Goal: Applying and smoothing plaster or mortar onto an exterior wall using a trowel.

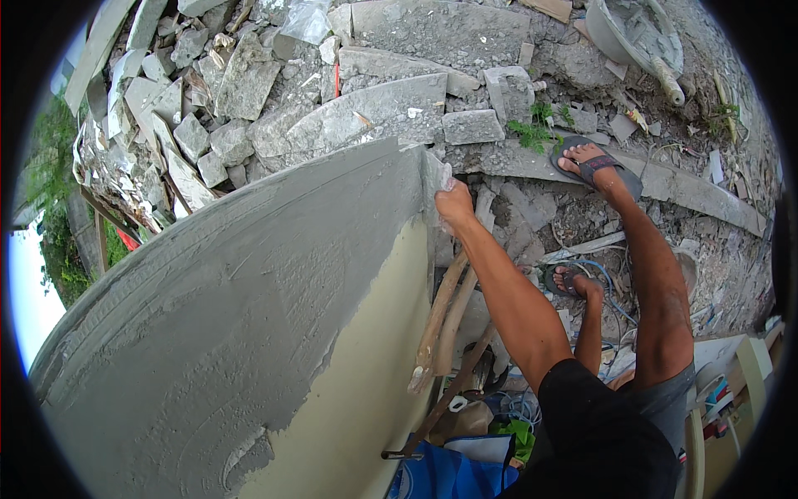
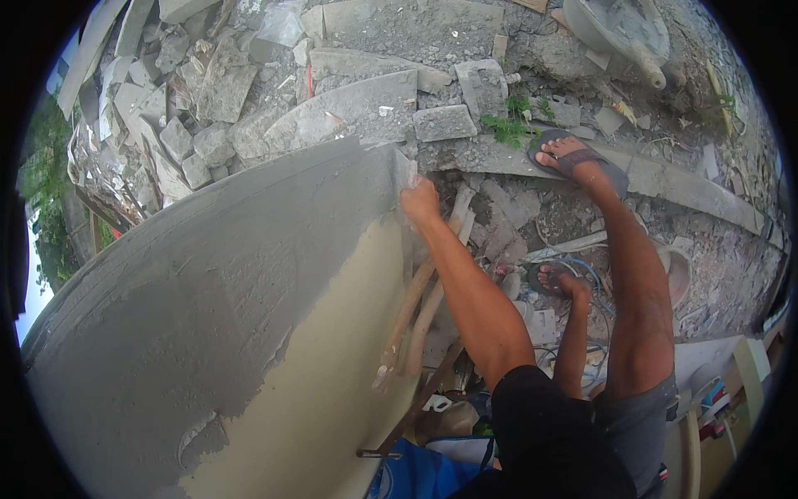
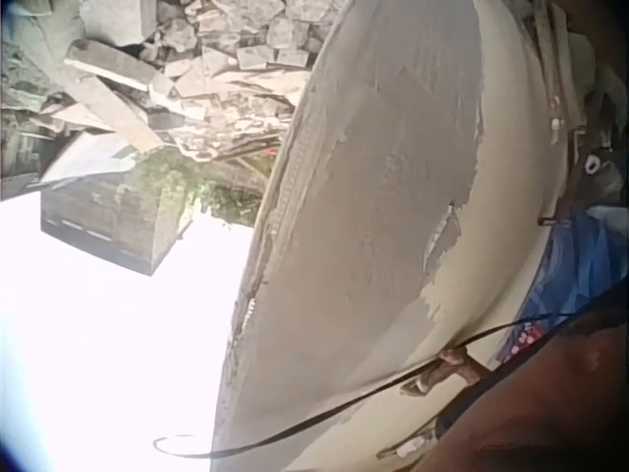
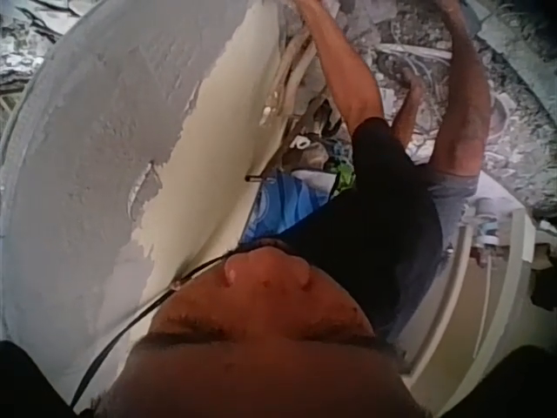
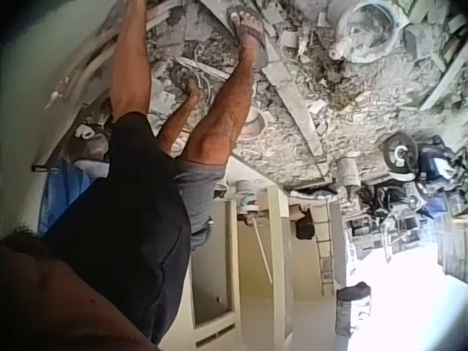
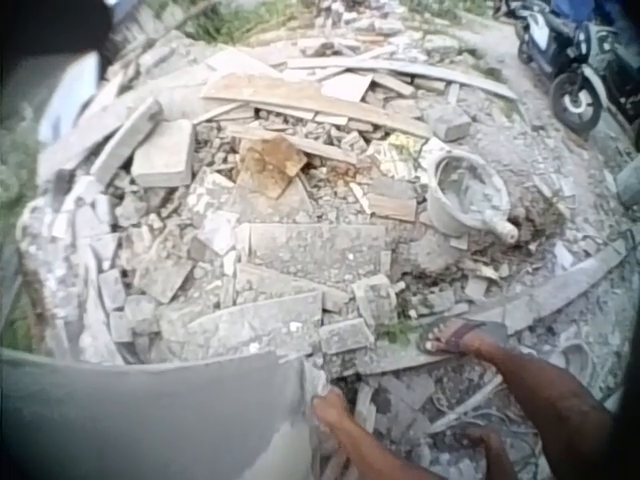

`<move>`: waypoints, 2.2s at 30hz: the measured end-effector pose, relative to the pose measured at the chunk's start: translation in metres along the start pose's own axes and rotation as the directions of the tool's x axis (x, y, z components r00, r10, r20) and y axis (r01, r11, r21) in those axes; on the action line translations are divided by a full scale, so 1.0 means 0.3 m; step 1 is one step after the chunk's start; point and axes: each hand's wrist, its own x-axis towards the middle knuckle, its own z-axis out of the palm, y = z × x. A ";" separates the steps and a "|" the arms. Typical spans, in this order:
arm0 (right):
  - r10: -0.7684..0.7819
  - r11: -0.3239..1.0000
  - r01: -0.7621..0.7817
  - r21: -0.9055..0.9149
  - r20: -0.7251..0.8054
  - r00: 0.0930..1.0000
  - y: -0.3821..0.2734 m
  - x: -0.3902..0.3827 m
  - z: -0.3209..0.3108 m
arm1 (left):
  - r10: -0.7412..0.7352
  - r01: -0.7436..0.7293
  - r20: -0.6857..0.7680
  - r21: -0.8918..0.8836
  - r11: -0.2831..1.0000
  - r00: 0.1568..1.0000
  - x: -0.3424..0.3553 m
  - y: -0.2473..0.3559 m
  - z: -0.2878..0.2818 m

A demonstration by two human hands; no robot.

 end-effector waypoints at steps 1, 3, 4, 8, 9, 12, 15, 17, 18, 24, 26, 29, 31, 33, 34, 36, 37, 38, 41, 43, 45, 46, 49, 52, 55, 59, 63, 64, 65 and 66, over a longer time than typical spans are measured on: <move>0.005 1.000 -0.005 0.005 0.012 1.000 -0.049 -0.040 0.032 | 0.005 -0.005 0.004 0.012 1.000 1.000 0.005 -0.011 -0.009; -0.074 0.985 0.073 -0.154 -0.001 0.997 -0.170 -0.151 0.080 | 0.015 -0.015 0.009 0.039 0.999 1.000 0.018 -0.034 -0.032; -0.072 0.985 0.072 -0.154 0.006 0.997 -0.203 -0.202 0.084 | 0.014 -0.015 0.013 0.044 0.999 1.000 0.023 -0.044 -0.043; -0.224 0.967 0.225 -0.118 0.019 0.974 -0.246 -0.371 0.075 | -0.004 0.003 0.021 0.051 0.999 1.000 0.011 -0.033 -0.057; -0.295 0.950 0.295 -0.104 0.013 0.955 -0.244 -0.407 0.074 | -0.009 0.008 0.021 0.050 0.999 1.000 0.007 -0.026 -0.057; -0.581 0.809 0.557 -0.189 -0.116 0.805 -0.222 -0.522 0.074 | -0.018 0.017 0.028 0.040 0.999 0.999 0.005 -0.003 -0.062; -0.579 0.815 0.579 -0.008 0.048 0.814 -0.245 -0.663 0.006 | -0.007 0.005 0.039 0.061 0.998 0.999 0.016 -0.006 -0.085; -0.410 0.911 0.411 -0.025 0.035 0.911 -0.166 -0.582 -0.045 | -0.011 0.009 0.037 0.056 0.998 0.999 0.021 0.008 -0.085; -0.228 0.973 0.228 -0.036 0.021 0.974 -0.116 -0.512 -0.061 | -0.015 0.013 0.034 0.054 0.998 0.999 0.019 0.023 -0.079; -0.179 0.961 0.160 -0.224 -0.068 0.981 -0.047 -0.038 0.013 | -0.032 0.031 0.050 0.017 0.999 0.998 0.003 0.071 -0.034; -0.234 0.936 0.209 -0.282 -0.058 0.971 -0.057 -0.068 0.103 | -0.031 0.031 0.060 0.008 0.999 0.998 -0.001 0.072 -0.020; -0.518 0.802 0.476 -0.361 -0.023 0.855 -0.017 -0.292 0.158 | -0.030 0.029 0.074 0.012 1.000 0.997 -0.002 0.066 -0.011; -0.632 0.749 0.615 -0.248 0.015 0.775 -0.005 -0.502 0.129 | -0.015 0.011 0.076 0.052 0.999 0.997 0.011 0.042 -0.040; -0.508 0.845 0.492 -0.209 -0.030 0.861 0.039 -0.483 0.052 | -0.017 0.013 0.091 0.047 0.999 0.996 0.020 0.029 -0.058; -0.385 0.916 0.370 -0.154 -0.078 0.920 0.061 -0.438 0.022 | -0.022 0.018 0.085 0.044 0.999 0.996 0.016 0.034 -0.052; -0.052 0.997 0.051 -0.060 -0.003 0.999 0.065 -0.228 -0.036 | -0.034 0.032 0.088 0.027 0.999 0.996 0.008 0.042 -0.043; -0.017 0.999 0.017 -0.042 -0.002 1.000 0.098 -0.110 -0.054 | -0.053 0.052 0.083 0.007 0.999 0.995 -0.011 0.066 -0.017; 0.022 1.000 -0.022 -0.022 0.007 1.000 0.124 -0.026 -0.066 | -0.067 0.068 0.084 -0.006 0.998 0.994 -0.026 0.086 -0.002; 0.185 0.982 -0.182 -0.050 0.062 0.981 0.062 -0.015 0.019 | -0.059 0.058 0.088 0.018 0.998 0.994 -0.019 0.069 -0.025; 0.068 0.997 -0.066 -0.041 0.046 0.997 0.028 -0.097 0.047 | -0.055 0.052 0.085 0.030 0.998 0.995 -0.010 0.053 -0.036; -0.044 0.998 0.045 -0.033 0.030 0.999 0.003 -0.210 0.072 | -0.047 0.043 0.087 0.044 0.998 0.995 0.002 0.029 -0.061; -0.083 0.994 0.084 -0.063 0.023 0.996 -0.019 -0.252 0.065 | -0.053 0.049 0.084 0.043 0.998 0.995 0.005 0.024 -0.071; -0.134 0.990 0.136 -0.033 0.054 0.989 -0.130 -0.426 0.049 | -0.062 0.058 0.075 0.057 0.997 0.995 0.016 -0.003 -0.117; -0.163 0.986 0.164 0.003 0.107 0.981 -0.277 -0.607 0.026 | -0.075 0.070 0.060 0.077 0.995 0.995 0.025 -0.024 -0.172; -0.440 0.897 0.436 -0.072 -0.042 0.897 -0.295 -0.766 0.019 | -0.072 0.068 0.058 0.059 0.996 0.996 0.031 -0.002 -0.165; -0.565 0.825 0.564 0.035 0.056 0.823 -0.335 -0.895 -0.051 | -0.083 0.081 0.026 0.070 0.994 0.996 0.054 -0.008 -0.203; -0.058 0.998 0.058 0.013 0.032 0.998 -0.304 -0.511 -0.081 | -0.088 0.088 0.004 0.071 0.994 0.996 0.063 0.012 -0.212; -0.139 0.990 0.138 -0.029 -0.012 0.990 -0.287 -0.379 -0.080 | -0.097 0.097 -0.006 0.056 0.994 0.995 0.062 0.032 -0.196; -0.218 0.973 0.213 -0.084 -0.057 0.974 -0.267 -0.268 -0.095 | -0.110 0.110 -0.010 0.033 0.993 0.994 0.056 0.056 -0.173; -0.213 0.975 0.208 -0.085 -0.055 0.976 -0.281 -0.230 -0.083 | -0.107 0.107 -0.005 0.034 0.994 0.994 0.054 0.058 -0.173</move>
